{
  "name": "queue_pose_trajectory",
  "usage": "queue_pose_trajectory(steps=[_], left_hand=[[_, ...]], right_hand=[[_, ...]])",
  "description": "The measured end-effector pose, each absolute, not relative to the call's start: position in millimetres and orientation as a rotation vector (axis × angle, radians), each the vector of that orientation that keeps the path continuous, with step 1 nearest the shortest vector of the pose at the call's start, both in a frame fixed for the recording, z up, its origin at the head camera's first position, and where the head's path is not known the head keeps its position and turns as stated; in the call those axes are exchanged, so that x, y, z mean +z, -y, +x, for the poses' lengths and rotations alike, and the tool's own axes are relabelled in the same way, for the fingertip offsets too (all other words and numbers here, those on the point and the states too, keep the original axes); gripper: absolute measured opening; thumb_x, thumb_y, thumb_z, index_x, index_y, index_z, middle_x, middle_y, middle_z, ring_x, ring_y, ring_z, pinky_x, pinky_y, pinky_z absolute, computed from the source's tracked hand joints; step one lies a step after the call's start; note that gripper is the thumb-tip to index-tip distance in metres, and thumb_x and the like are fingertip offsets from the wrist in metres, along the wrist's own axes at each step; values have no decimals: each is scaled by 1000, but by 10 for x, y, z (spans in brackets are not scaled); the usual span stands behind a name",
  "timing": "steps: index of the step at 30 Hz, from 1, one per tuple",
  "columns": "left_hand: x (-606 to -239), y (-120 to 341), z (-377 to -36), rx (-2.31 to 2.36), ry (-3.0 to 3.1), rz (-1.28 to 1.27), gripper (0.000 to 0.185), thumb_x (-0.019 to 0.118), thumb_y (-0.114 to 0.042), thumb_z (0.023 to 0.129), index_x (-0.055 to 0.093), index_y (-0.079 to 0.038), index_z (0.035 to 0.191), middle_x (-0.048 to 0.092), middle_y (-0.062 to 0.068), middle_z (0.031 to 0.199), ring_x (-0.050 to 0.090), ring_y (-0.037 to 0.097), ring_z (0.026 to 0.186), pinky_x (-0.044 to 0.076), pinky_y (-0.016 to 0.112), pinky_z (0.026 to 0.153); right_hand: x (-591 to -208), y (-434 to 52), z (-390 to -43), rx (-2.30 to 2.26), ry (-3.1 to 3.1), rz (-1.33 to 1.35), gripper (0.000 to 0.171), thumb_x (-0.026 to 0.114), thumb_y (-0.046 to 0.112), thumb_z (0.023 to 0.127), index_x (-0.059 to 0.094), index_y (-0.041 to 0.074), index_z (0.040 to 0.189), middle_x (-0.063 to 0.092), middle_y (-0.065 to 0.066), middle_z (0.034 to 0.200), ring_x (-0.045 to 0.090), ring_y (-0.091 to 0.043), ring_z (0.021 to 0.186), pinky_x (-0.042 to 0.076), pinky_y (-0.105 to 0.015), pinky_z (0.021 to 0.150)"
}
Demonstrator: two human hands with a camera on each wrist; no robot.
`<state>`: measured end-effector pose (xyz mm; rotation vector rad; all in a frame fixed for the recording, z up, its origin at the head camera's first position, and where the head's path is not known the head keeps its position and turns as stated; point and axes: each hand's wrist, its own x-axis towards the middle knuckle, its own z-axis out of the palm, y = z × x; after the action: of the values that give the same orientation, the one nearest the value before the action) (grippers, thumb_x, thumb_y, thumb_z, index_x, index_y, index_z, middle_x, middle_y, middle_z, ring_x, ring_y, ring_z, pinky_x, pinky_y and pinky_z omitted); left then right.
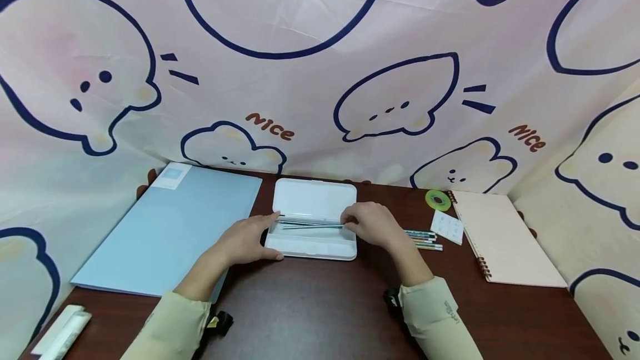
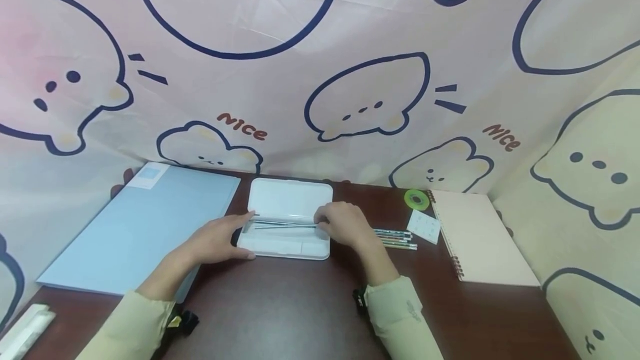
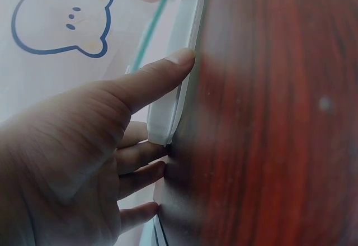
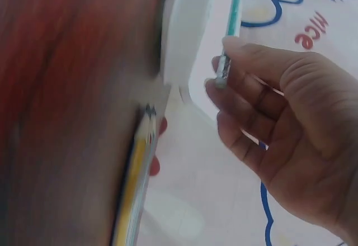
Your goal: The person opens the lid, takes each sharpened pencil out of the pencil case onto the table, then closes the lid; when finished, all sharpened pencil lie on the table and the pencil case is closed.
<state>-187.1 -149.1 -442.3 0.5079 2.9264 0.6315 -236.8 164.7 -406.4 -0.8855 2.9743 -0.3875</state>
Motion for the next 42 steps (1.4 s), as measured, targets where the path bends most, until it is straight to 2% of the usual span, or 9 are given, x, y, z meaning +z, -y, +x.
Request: queue_pose_trajectory(steps=[10,15,22,29,42], left_hand=[[-4431,1527,-1867,627,-2943,503,101,86,-54,74,44,-7,154,55,20,147,55,38,134,45,57,107],[-4437,1522,-1870,623,-2940,524,102,85,-55,74,43,-6,154,55,20,147,54,38,134,45,56,108],[-4429,1513,-1860,637,-2933,524,102,85,-54,75,44,-6,154,55,21,147,54,38,134,45,57,107],[-4421,1506,-1863,641,-2934,532,101,85,-53,75,43,-5,154,55,20,147,54,38,135,45,57,108],[-4443,1505,-1870,639,-2933,520,102,85,-55,75,42,-6,154,55,20,148,53,38,136,44,56,109]], right_hand=[[-4060,-2095,-2348,-631,-3012,-930,7,76,17,91,80,22,95,76,9,94,61,-7,79,54,-33,76],[-4095,-2393,-2275,-691,-3031,-835,6,76,18,91,80,19,96,76,8,93,60,-8,79,53,-32,74],[-4136,-2783,-2233,-671,-3091,-765,6,75,18,92,79,20,96,76,8,93,63,-8,81,54,-33,72],[-4165,-3110,-2183,-642,-3076,-630,8,73,15,93,77,22,93,75,7,92,59,-10,79,51,-34,72],[-4174,-3489,-2062,-559,-3076,-525,8,73,14,92,78,21,91,73,8,88,57,-10,81,50,-34,73]])
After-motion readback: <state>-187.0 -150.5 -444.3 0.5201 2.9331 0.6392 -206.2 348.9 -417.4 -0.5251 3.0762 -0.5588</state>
